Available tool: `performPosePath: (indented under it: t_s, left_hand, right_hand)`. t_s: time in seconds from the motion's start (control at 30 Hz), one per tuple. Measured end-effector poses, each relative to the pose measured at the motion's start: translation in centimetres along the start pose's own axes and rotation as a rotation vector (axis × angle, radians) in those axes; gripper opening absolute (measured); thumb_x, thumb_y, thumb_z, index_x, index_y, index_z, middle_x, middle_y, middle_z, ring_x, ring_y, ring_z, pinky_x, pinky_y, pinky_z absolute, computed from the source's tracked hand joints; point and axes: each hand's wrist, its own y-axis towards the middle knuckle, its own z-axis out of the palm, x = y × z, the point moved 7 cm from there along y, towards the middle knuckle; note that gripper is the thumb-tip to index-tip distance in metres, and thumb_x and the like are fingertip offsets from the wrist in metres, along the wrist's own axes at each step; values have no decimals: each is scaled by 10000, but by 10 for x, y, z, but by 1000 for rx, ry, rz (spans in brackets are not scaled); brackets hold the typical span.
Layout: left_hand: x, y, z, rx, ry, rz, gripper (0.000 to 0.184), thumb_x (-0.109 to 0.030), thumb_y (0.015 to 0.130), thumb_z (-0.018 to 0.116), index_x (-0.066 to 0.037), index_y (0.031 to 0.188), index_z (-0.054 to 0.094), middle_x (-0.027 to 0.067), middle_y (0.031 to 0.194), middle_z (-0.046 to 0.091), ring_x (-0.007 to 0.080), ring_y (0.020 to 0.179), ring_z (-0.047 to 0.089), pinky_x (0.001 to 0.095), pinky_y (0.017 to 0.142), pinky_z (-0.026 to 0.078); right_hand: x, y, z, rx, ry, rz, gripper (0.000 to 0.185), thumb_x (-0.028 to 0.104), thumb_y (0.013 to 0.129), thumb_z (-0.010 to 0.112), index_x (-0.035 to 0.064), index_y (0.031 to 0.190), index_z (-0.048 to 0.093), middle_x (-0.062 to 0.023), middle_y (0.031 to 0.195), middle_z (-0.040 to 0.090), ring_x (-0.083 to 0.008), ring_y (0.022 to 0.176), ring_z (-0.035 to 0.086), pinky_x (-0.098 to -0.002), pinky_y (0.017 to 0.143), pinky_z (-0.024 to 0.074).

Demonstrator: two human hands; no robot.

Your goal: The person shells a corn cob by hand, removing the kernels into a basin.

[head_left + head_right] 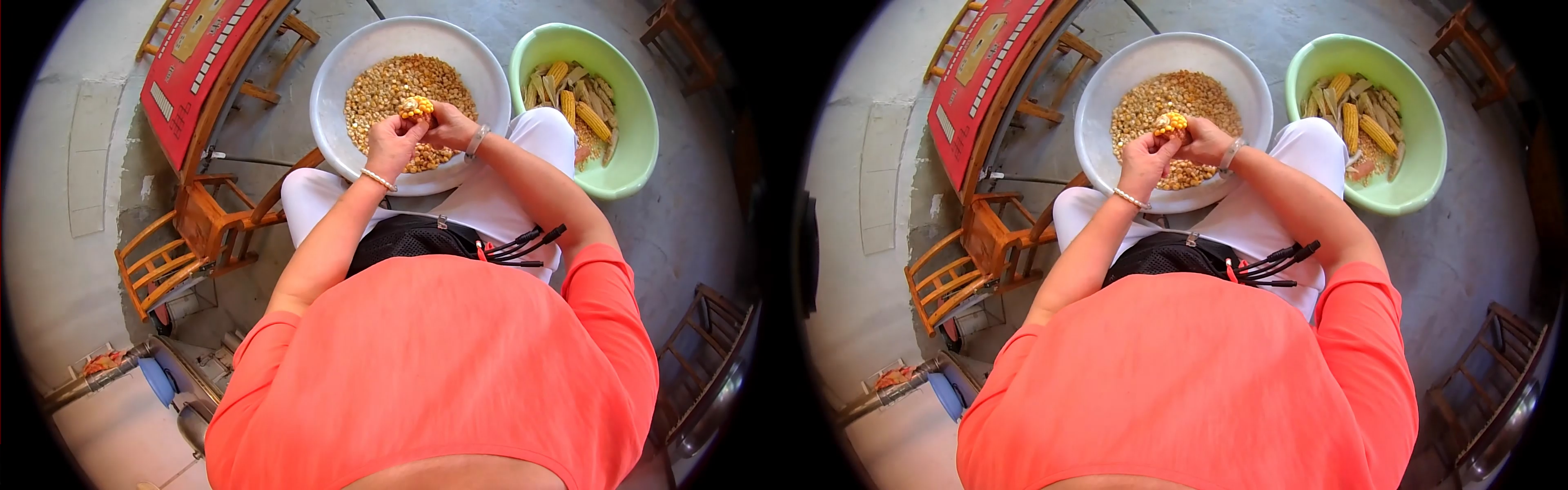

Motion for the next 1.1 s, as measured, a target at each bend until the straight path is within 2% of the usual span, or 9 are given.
performPosePath:
  t_s: [0.03, 0.13, 0.33, 0.43, 0.53, 0.83, 0.93, 1.03, 1.1]
  left_hand:
    - [0, 0, 0, -1, -3, -2, 222, -203, 791, 677, -15, 713, 588, -12, 576, 530, 41, 426, 432, 190, 378, 344]
    - [2, -1, 1, 0, -13, -16, 198, -184, 802, 663, -37, 708, 568, -25, 551, 498, 38, 411, 406, 181, 376, 318]
    - [6, 2, 1, 36, -52, -39, 172, -179, 835, 611, -23, 776, 569, -6, 581, 515, 49, 413, 430, 191, 376, 345]
    - [12, 4, -3, 41, -104, -56, 175, -167, 861, 535, 1, 827, 569, 25, 605, 530, 71, 407, 460, 210, 366, 376]
    - [16, 3, -5, 45, -89, -108, 153, -147, 875, 496, -25, 809, 560, 20, 639, 536, 72, 424, 450, 201, 380, 364]
    - [29, 5, -6, 31, 7, -122, 113, -108, 829, 571, -14, 890, 552, 24, 659, 553, 80, 455, 488, 204, 389, 387]
    - [24, 2, -10, -9, -1, -129, 173, -127, 805, 611, 14, 889, 558, 40, 659, 579, 78, 454, 510, 207, 399, 421]
    - [17, 1, -12, -29, -44, -89, 214, -172, 807, 633, 14, 885, 559, 30, 659, 573, 67, 455, 500, 199, 398, 409]
    - [11, -1, -10, -28, -58, -97, 220, -189, 804, 645, 8, 865, 567, 20, 653, 566, 59, 451, 486, 194, 394, 393]
  right_hand:
    - [1, 0, 0, 0, -5, 2, 285, 99, 740, 696, 34, 977, 552, -29, 874, 589, -100, 825, 538, -266, 739, 459]
    - [3, -1, 2, 18, 81, 2, 268, 101, 744, 690, 34, 963, 549, -20, 819, 584, -92, 745, 542, -253, 647, 468]
    - [-15, 5, -3, -1, 23, 39, 233, 106, 744, 671, 33, 921, 537, -13, 654, 545, -88, 475, 481, -247, 394, 375]
    - [-15, 4, -5, -17, -5, 58, 231, 93, 724, 667, 34, 908, 542, -27, 642, 544, -101, 463, 488, -257, 393, 382]
    - [-18, 7, -7, -30, -28, 24, 219, 64, 704, 652, 29, 893, 547, -32, 641, 547, -103, 470, 498, -256, 396, 389]
    - [-10, 2, -9, -25, -14, 97, 245, 12, 660, 626, 15, 895, 556, -40, 637, 551, -112, 470, 512, -262, 393, 392]
    - [-13, 4, -11, -54, -51, 93, 237, 11, 659, 624, 15, 886, 557, -37, 631, 548, -107, 490, 519, -260, 403, 393]
    - [-14, -1, -9, -7, 35, 241, 228, 19, 672, 622, 17, 890, 555, -29, 646, 548, -103, 513, 516, -263, 425, 404]
    - [-3, -4, -7, 2, 36, 204, 223, 23, 687, 626, 22, 898, 554, -19, 680, 552, -95, 567, 520, -259, 472, 422]
